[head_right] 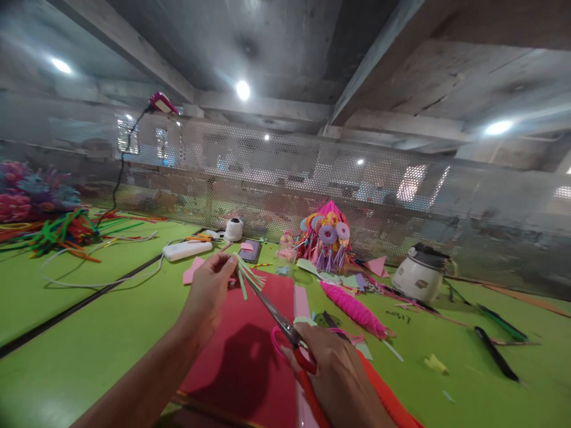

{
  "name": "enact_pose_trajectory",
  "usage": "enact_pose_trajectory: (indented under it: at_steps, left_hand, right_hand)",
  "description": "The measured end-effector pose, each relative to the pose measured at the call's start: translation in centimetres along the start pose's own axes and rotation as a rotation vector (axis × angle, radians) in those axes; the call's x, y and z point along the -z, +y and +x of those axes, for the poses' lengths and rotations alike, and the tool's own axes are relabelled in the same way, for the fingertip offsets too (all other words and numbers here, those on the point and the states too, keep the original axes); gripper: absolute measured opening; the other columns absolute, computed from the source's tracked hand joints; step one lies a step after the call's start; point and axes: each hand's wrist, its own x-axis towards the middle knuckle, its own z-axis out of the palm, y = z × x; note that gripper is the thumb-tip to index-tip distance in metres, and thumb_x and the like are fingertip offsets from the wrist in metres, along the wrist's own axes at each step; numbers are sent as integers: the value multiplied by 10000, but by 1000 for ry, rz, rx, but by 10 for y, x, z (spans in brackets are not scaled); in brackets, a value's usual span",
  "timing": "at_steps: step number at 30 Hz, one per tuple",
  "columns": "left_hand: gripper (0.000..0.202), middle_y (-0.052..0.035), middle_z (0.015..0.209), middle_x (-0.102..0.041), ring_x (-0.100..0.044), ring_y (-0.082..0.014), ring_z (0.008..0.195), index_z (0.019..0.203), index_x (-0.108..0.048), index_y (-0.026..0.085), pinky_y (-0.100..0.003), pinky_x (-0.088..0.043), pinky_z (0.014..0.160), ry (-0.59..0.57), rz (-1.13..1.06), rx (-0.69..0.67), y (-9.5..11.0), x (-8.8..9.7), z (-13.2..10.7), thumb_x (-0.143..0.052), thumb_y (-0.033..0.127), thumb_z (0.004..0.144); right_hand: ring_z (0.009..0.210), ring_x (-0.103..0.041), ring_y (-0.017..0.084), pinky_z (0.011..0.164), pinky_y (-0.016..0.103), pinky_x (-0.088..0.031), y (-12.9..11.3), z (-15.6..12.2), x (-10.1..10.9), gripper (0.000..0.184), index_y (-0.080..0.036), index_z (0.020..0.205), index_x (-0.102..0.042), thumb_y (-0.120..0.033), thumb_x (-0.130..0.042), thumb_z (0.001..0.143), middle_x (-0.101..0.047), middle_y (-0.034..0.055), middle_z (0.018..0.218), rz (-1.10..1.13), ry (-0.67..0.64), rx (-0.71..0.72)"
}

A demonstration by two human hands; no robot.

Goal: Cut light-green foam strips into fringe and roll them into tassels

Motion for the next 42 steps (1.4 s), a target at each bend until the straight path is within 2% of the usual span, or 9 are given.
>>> enact_pose_trajectory:
  at_steps: [5,13,20,22,26,31,34,37,42]
  left_hand:
    - [147,42,543,-494,-444,-75,459,683,-536,152,-196,-405,443,-35,13,-42,-4,-3,-8,-576,292,703]
    - [149,46,570,-494,-461,-73,488,689,-519,155,-198,-423,476,-52,-43,-29,-1,-5,-12,-578,289,716]
    - [158,43,570,-510,-475,-69,489,675,-523,150,-192,-418,479,-52,-75,-10,1,-6,-14,-603,285,691]
    - [171,35,578,-522,-483,-74,499,675,-535,146,-194,-419,480,-48,-77,-5,1,-5,-14,-616,296,677]
    - [185,27,572,-531,-485,-75,499,646,-549,136,-199,-424,482,-45,-107,33,1,-3,-14,-645,294,638]
    - [195,19,575,-543,-514,-86,533,622,-549,131,-212,-443,517,-81,-177,112,7,-2,-15,-682,271,591]
    - [186,22,561,-544,-526,-91,532,611,-548,133,-220,-447,531,-81,-181,103,8,-1,-14,-682,261,585]
    - [176,24,538,-540,-520,-92,512,596,-549,133,-231,-447,534,-96,-171,91,6,-2,-15,-674,257,590]
    - [163,11,557,-567,-525,-100,522,617,-576,134,-235,-435,532,-128,-181,65,1,-3,-18,-671,267,608]
  right_hand:
    - [605,-555,144,556,218,-384,4,1,-2,106,-225,820,-574,-274,-480,821,-622,-1,707,29,6,-3]
    - [539,-518,132,512,203,-358,4,-1,-5,136,-218,833,-580,-300,-472,839,-580,-19,618,1,11,-5]
    - [575,-556,137,545,215,-378,-6,0,7,178,-212,849,-590,-346,-473,853,-615,-4,669,46,19,9]
    - [623,-570,145,563,216,-382,-10,0,10,201,-214,882,-594,-340,-439,879,-625,3,700,51,-23,-27]
    - [560,-550,137,492,204,-360,-4,-1,3,224,-212,831,-603,-372,-448,856,-630,-3,653,51,3,-25]
    - [510,-507,120,472,196,-330,4,-3,-5,233,-206,776,-586,-350,-424,860,-584,-15,578,7,0,-27]
    - [521,-512,121,485,201,-332,3,-2,-2,231,-207,767,-578,-336,-413,866,-594,-13,593,27,-1,-39]
    - [551,-532,131,510,208,-348,4,-1,-1,140,-205,797,-576,-267,-454,827,-614,-5,641,52,-3,-34]
    - [541,-522,130,511,207,-343,3,1,-1,111,-202,731,-553,-228,-476,807,-579,-23,598,58,-17,-43]
